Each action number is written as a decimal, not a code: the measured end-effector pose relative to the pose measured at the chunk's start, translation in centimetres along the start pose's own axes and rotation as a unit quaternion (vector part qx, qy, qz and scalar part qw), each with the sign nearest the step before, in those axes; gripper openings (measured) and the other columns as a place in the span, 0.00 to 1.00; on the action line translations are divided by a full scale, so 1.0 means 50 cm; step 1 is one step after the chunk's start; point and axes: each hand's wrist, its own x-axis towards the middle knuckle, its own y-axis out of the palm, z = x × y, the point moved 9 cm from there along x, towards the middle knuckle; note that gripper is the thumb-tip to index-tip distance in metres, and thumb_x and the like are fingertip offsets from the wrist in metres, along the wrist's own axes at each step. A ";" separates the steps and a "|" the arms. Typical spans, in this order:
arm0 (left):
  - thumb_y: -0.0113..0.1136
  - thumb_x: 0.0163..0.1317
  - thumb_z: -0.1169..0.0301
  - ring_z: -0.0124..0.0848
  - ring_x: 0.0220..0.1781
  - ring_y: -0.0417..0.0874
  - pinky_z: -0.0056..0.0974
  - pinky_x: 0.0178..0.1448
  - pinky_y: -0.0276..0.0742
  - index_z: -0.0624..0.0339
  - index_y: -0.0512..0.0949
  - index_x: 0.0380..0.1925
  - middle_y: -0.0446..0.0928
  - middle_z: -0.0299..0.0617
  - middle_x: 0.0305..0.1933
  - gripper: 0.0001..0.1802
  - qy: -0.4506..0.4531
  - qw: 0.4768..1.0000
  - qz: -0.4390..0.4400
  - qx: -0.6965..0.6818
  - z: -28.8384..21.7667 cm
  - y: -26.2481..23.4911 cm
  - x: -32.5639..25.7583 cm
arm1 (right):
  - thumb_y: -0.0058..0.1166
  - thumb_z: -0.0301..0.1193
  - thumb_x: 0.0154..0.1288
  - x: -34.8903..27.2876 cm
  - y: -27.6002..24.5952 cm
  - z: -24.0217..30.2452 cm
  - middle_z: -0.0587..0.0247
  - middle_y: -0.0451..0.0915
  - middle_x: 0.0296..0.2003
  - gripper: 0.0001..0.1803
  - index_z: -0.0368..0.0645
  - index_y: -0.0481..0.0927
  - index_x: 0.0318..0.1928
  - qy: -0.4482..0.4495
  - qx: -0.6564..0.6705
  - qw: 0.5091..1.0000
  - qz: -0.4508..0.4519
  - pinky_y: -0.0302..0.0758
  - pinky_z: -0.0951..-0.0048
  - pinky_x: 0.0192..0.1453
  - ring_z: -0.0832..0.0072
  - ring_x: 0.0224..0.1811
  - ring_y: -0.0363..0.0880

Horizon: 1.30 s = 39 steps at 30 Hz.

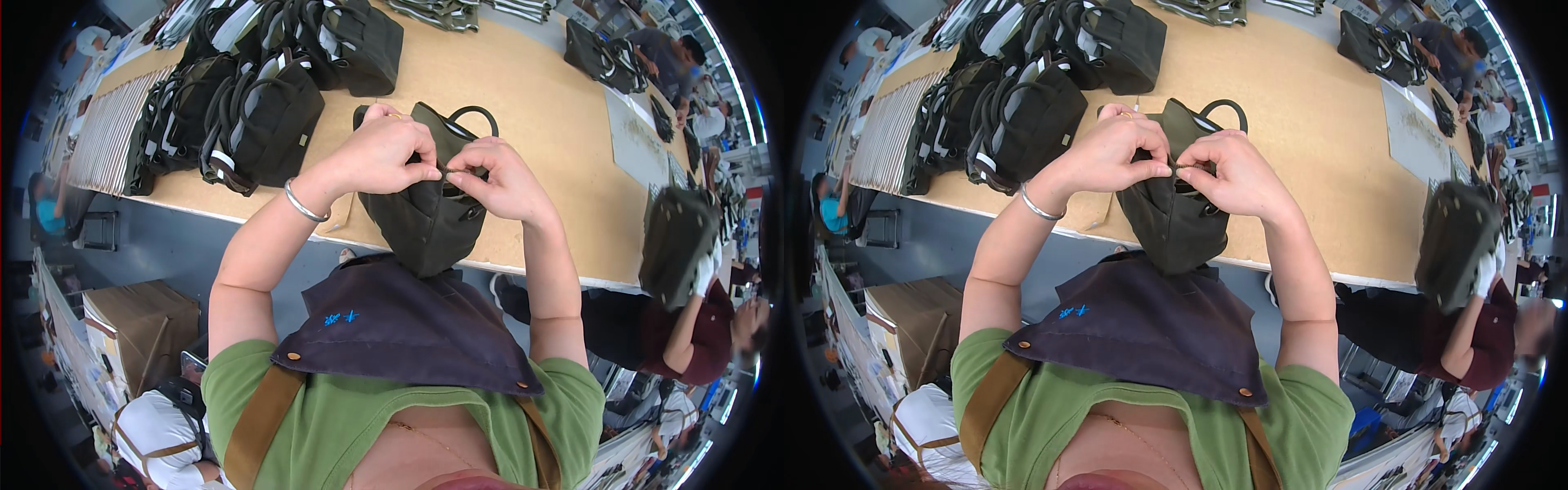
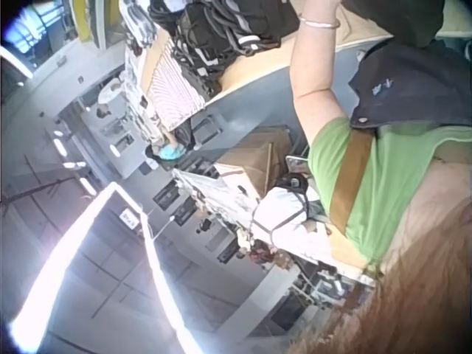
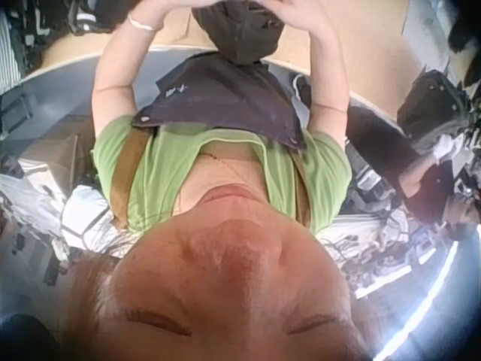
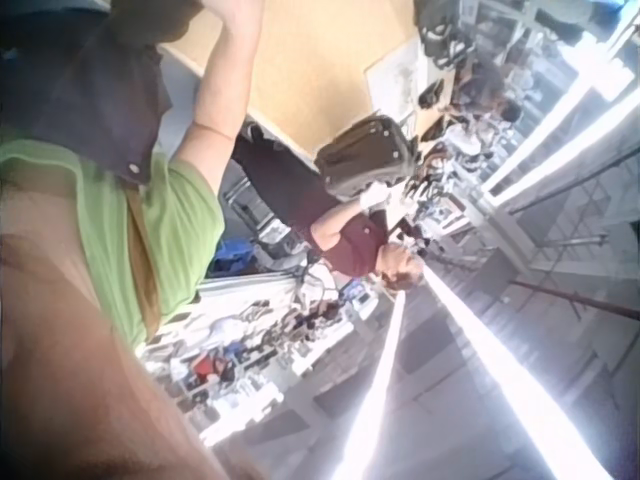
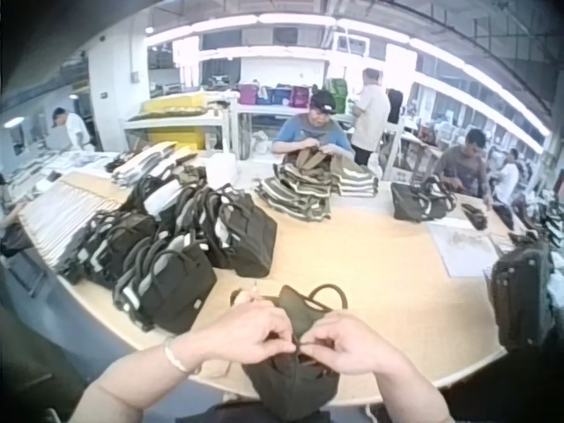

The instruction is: The person assembles olive green bags by hand on a wooden workbench. They repeatedly open the bags, manipulate the zipper pulls and internal lining, and close the zippers. The person handles multiple bags sequentially, placing finished units aside.

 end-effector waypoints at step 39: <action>0.67 0.56 0.70 0.30 0.34 0.74 0.41 0.56 0.55 0.54 0.82 0.31 0.79 0.31 0.27 0.04 0.016 0.995 -0.082 -0.045 -0.014 -0.007 -0.052 | 0.68 0.35 0.54 -0.073 0.080 -0.026 0.71 0.78 0.17 0.08 0.50 0.81 0.25 0.125 0.026 0.987 -0.093 0.59 0.64 0.60 0.75 0.21 0.75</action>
